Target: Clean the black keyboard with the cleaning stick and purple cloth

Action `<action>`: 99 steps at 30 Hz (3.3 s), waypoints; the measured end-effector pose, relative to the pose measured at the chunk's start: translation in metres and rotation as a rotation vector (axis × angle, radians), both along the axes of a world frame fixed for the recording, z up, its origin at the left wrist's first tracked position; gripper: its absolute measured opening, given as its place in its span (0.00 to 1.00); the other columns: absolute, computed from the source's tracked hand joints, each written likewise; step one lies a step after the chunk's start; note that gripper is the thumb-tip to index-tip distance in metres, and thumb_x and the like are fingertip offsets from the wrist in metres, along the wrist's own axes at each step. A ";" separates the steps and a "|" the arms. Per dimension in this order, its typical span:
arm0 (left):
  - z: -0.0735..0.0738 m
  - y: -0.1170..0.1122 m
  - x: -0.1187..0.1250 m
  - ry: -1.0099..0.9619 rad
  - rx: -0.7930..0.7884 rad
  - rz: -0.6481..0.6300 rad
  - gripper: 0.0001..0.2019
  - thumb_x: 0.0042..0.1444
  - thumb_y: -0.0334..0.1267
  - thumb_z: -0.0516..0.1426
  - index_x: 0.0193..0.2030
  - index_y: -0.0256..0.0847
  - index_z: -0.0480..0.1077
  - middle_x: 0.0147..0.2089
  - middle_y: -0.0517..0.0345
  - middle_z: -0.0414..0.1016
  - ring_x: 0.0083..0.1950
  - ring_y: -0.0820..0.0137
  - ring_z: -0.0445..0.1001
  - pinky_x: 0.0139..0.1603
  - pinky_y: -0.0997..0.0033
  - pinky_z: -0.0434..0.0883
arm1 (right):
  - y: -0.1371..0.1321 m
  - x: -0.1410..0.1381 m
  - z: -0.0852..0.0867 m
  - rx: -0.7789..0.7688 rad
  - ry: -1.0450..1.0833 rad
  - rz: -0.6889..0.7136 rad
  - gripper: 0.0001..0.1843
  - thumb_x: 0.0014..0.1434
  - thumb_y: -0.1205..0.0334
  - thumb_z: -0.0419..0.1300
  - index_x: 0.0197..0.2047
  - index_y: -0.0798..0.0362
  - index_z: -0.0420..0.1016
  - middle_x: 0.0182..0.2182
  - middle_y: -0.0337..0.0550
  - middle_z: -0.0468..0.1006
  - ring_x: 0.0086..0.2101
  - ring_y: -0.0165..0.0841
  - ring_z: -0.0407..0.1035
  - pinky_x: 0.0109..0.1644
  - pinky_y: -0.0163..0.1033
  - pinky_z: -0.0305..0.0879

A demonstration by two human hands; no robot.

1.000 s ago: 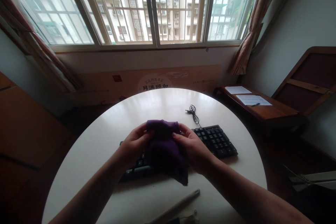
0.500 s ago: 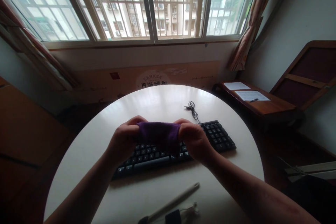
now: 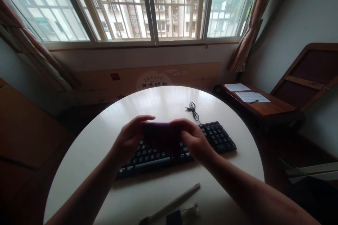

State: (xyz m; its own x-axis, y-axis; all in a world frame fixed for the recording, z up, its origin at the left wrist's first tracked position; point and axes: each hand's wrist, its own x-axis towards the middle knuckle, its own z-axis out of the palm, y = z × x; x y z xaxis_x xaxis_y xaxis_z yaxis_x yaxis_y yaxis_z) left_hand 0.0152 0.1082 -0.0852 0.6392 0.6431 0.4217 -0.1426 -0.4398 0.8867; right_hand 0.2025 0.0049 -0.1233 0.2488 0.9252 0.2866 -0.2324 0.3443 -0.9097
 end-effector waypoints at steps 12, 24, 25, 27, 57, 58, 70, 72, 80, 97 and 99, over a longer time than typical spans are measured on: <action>0.000 0.003 0.006 -0.053 -0.472 0.024 0.14 0.52 0.47 0.63 0.36 0.36 0.76 0.28 0.57 0.75 0.28 0.72 0.71 0.30 0.75 0.68 | 0.001 0.001 0.005 -0.078 0.102 -0.024 0.14 0.59 0.54 0.63 0.46 0.51 0.79 0.40 0.45 0.80 0.39 0.36 0.74 0.43 0.41 0.72; 0.005 -0.007 0.012 -0.092 -0.689 0.049 0.10 0.50 0.42 0.62 0.30 0.36 0.72 0.22 0.62 0.68 0.23 0.75 0.66 0.22 0.79 0.63 | 0.004 -0.001 0.010 -0.291 0.424 0.244 0.11 0.63 0.58 0.57 0.45 0.52 0.75 0.37 0.44 0.79 0.35 0.33 0.74 0.36 0.36 0.69; 0.005 -0.008 0.012 -0.077 -0.704 0.067 0.10 0.49 0.43 0.62 0.29 0.37 0.71 0.22 0.62 0.68 0.23 0.74 0.66 0.21 0.79 0.62 | 0.004 -0.002 0.010 -0.316 0.445 0.259 0.12 0.63 0.56 0.56 0.46 0.52 0.75 0.37 0.45 0.79 0.35 0.33 0.73 0.36 0.36 0.69; 0.005 -0.008 0.013 -0.045 -0.723 0.111 0.11 0.48 0.44 0.63 0.28 0.37 0.70 0.22 0.61 0.68 0.23 0.74 0.66 0.21 0.79 0.61 | 0.004 -0.004 0.009 -0.359 0.467 0.272 0.15 0.64 0.52 0.55 0.46 0.52 0.74 0.37 0.44 0.78 0.34 0.33 0.73 0.36 0.37 0.70; 0.038 0.050 -0.095 0.459 -0.298 0.022 0.11 0.49 0.47 0.63 0.31 0.40 0.73 0.28 0.56 0.72 0.30 0.65 0.72 0.30 0.70 0.71 | -0.013 -0.007 0.005 -0.027 -0.351 0.149 0.09 0.63 0.59 0.58 0.46 0.51 0.74 0.35 0.44 0.76 0.35 0.32 0.72 0.37 0.38 0.71; 0.034 0.056 -0.098 0.562 -0.271 -0.022 0.12 0.50 0.47 0.62 0.31 0.40 0.73 0.30 0.55 0.73 0.31 0.64 0.72 0.32 0.69 0.71 | -0.013 -0.007 0.004 -0.027 -0.375 0.139 0.09 0.63 0.59 0.58 0.45 0.51 0.75 0.35 0.44 0.76 0.35 0.32 0.72 0.37 0.38 0.71; -0.019 0.097 -0.095 0.946 -0.140 0.104 0.21 0.44 0.54 0.64 0.39 0.41 0.73 0.39 0.52 0.77 0.40 0.60 0.74 0.37 0.70 0.68 | -0.012 -0.004 0.007 0.036 -0.557 0.025 0.07 0.62 0.61 0.58 0.42 0.51 0.76 0.31 0.42 0.76 0.32 0.33 0.72 0.35 0.39 0.70; -0.019 0.098 -0.097 0.977 -0.186 0.115 0.23 0.43 0.56 0.63 0.40 0.41 0.73 0.38 0.53 0.77 0.39 0.61 0.74 0.36 0.71 0.67 | -0.011 -0.003 0.007 0.035 -0.576 0.008 0.07 0.62 0.61 0.58 0.41 0.51 0.77 0.31 0.42 0.76 0.32 0.33 0.72 0.35 0.39 0.70; -0.021 0.100 -0.097 0.921 -0.442 -0.069 0.27 0.40 0.61 0.65 0.39 0.40 0.75 0.36 0.54 0.77 0.36 0.63 0.73 0.36 0.71 0.67 | 0.001 0.036 0.010 -0.014 -0.608 -0.197 0.12 0.61 0.55 0.59 0.42 0.53 0.77 0.29 0.42 0.77 0.30 0.33 0.72 0.33 0.39 0.70; -0.022 0.102 -0.088 1.018 -0.198 0.037 0.16 0.43 0.52 0.62 0.27 0.41 0.68 0.27 0.57 0.71 0.28 0.66 0.67 0.28 0.70 0.60 | -0.008 0.172 -0.032 -0.509 -1.104 -0.611 0.18 0.56 0.52 0.54 0.41 0.51 0.80 0.35 0.46 0.81 0.35 0.40 0.74 0.40 0.42 0.67; -0.022 0.098 -0.082 1.070 -0.092 0.118 0.13 0.44 0.49 0.60 0.26 0.41 0.69 0.29 0.55 0.73 0.30 0.63 0.69 0.28 0.69 0.60 | -0.002 0.168 -0.037 -0.511 -1.136 -0.532 0.17 0.56 0.52 0.54 0.41 0.50 0.80 0.37 0.46 0.81 0.37 0.41 0.74 0.41 0.42 0.67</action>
